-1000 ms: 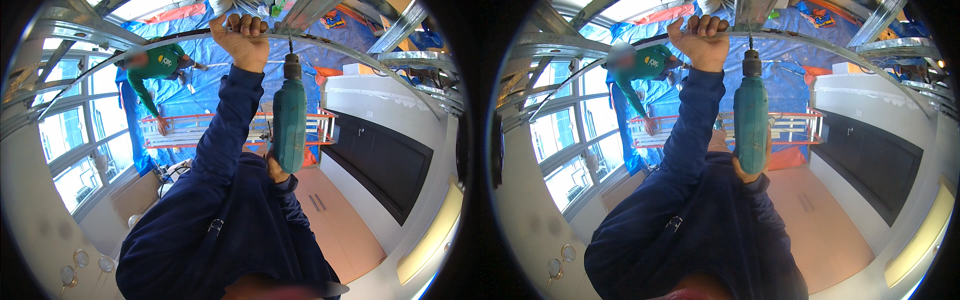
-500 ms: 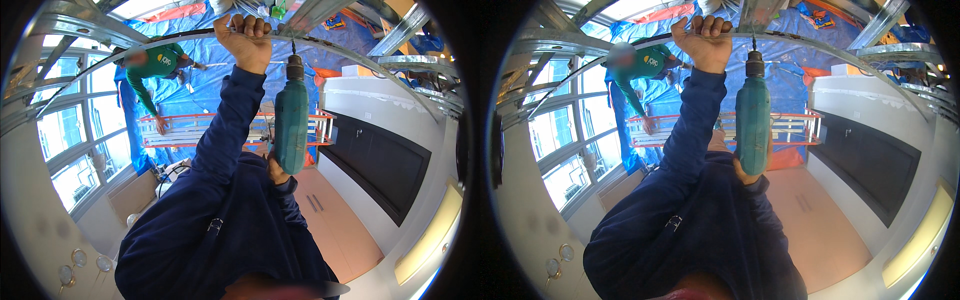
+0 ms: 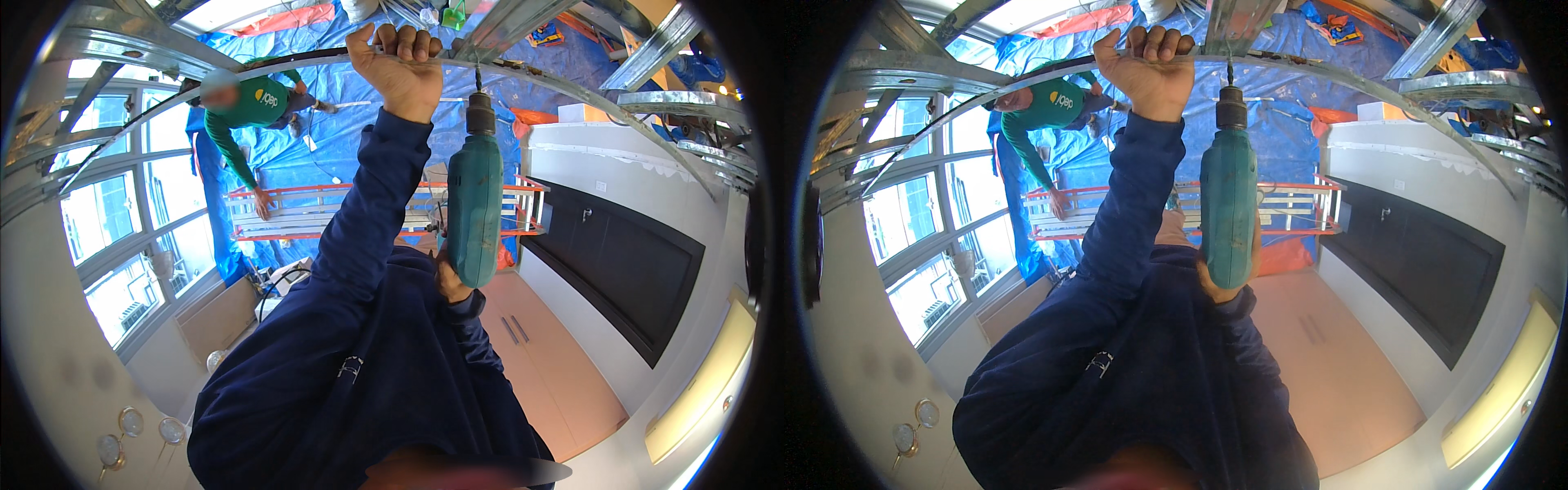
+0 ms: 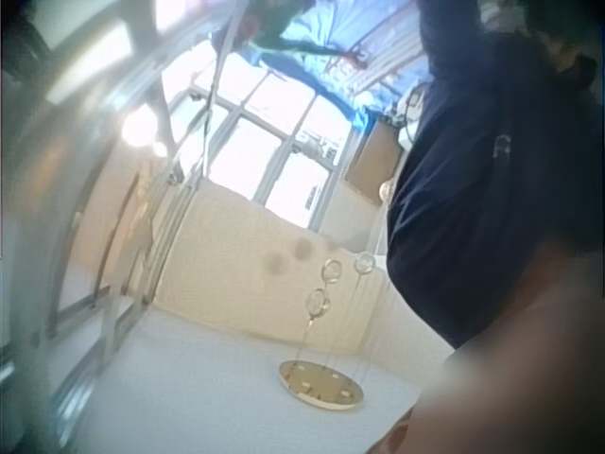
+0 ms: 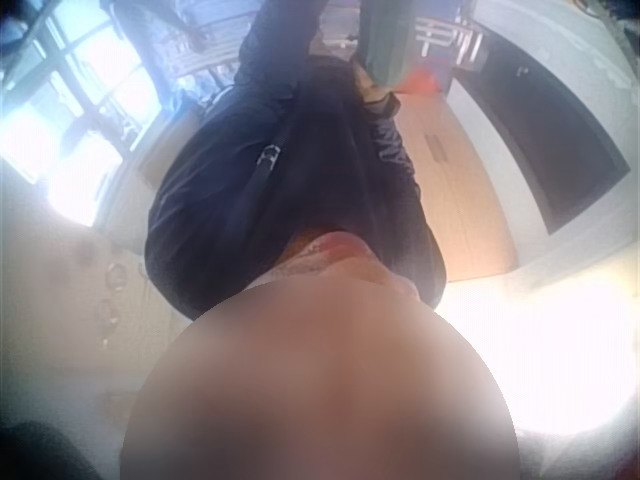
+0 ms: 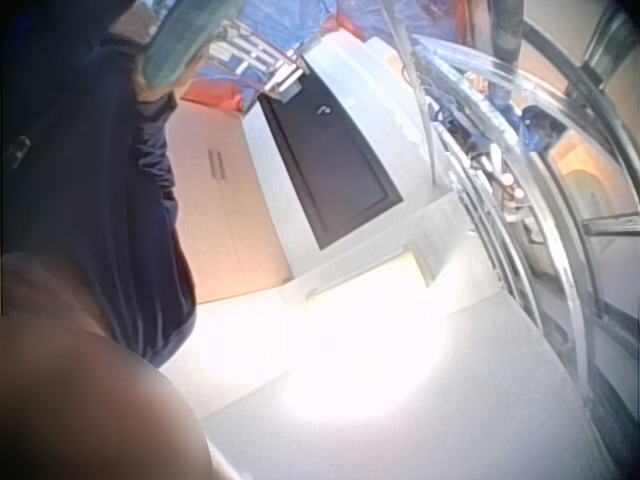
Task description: The person uses a corded drill to drive screws into a metal ceiling framework. They repeatedly position the drill, drive screws, and reposition to continue along the frame. A second person is visible below on the floor.
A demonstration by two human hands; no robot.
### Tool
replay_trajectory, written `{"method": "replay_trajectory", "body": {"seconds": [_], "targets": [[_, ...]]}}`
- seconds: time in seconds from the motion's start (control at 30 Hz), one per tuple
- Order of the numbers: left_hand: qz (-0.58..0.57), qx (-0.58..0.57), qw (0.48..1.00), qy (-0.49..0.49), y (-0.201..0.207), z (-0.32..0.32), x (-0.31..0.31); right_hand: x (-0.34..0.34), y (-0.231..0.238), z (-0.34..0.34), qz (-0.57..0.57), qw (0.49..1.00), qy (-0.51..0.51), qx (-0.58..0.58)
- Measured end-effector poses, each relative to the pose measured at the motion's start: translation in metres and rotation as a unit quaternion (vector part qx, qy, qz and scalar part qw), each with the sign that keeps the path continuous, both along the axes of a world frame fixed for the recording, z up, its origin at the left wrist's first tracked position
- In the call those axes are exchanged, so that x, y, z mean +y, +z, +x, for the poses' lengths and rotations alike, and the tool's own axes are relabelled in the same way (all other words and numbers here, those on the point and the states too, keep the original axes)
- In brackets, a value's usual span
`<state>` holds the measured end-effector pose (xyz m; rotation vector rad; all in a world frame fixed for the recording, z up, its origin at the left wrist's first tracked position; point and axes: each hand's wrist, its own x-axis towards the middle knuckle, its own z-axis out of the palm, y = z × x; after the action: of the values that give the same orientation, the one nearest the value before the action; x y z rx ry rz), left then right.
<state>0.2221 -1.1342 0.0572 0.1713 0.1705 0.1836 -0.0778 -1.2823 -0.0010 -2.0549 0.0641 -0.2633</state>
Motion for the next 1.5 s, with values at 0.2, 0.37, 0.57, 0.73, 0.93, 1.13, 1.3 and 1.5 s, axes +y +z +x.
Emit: {"method": "replay_trajectory", "body": {"seconds": [0.2, 0.37, 0.57, 0.73, 0.93, 1.13, 1.3, 1.5], "targets": [[0.007, -0.002, 1.000, -0.001, 0.000, -0.003, -0.001, 0.001, 0.009, 0.006, 0.017, 1.000, -0.014, -0.006], [-0.007, -0.013, 1.000, 0.002, 0.003, -0.001, -0.002, -0.007, 0.007, -0.003, 0.115, 0.993, -0.016, 0.020], [-0.018, -0.024, 0.999, -0.019, 0.001, -0.001, 0.000, -0.030, 0.009, -0.037, 0.044, 0.996, 0.021, 0.069], [-0.029, -0.045, 0.998, -0.032, -0.005, -0.002, 0.004, -0.034, 0.039, -0.049, -0.058, 0.996, 0.021, 0.068], [-0.142, -0.018, 0.990, 0.001, -0.010, -0.001, 0.001, 0.007, 0.082, -0.030, -0.058, 0.996, 0.051, 0.040], [-0.101, -0.045, 0.993, 0.040, -0.004, -0.001, 0.003, 0.046, 0.102, 0.006, -0.153, 0.975, 0.158, 0.030], [-0.049, -0.057, 0.997, -0.029, -0.013, -0.010, 0.017, 0.082, 0.115, 0.028, -0.275, 0.928, 0.235, -0.083], [0.068, -0.177, 0.977, -0.094, -0.042, -0.017, 0.069, 0.121, 0.134, 0.040, -0.046, 0.966, 0.246, -0.060]]}}
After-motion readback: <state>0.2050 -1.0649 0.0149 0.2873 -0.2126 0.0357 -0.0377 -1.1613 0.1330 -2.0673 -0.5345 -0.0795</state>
